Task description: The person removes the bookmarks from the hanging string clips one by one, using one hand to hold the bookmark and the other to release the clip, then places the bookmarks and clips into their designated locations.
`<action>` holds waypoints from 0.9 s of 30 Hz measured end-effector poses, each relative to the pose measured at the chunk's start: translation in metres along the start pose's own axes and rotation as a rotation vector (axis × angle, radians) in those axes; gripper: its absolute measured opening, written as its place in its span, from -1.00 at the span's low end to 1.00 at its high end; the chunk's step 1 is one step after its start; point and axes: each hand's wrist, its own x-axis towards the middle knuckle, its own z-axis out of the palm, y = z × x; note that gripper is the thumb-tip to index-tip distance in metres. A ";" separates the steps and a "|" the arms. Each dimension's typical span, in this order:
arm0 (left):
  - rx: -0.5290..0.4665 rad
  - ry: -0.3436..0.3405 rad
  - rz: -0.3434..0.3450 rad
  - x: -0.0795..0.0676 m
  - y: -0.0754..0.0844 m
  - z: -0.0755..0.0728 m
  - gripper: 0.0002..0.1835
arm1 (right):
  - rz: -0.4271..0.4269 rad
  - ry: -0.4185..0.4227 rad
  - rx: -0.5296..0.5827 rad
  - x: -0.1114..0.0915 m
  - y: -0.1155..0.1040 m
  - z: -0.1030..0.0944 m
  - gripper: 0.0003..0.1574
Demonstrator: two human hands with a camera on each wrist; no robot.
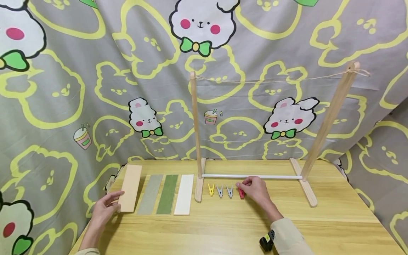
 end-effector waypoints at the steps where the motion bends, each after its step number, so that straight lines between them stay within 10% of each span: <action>1: 0.005 -0.003 0.002 0.000 -0.001 0.000 -0.46 | 0.007 0.001 -0.009 0.000 0.000 0.000 -0.74; 27: 0.046 -0.064 -0.096 0.007 -0.013 0.001 -0.48 | -0.017 0.014 -0.095 0.001 -0.002 0.000 -0.75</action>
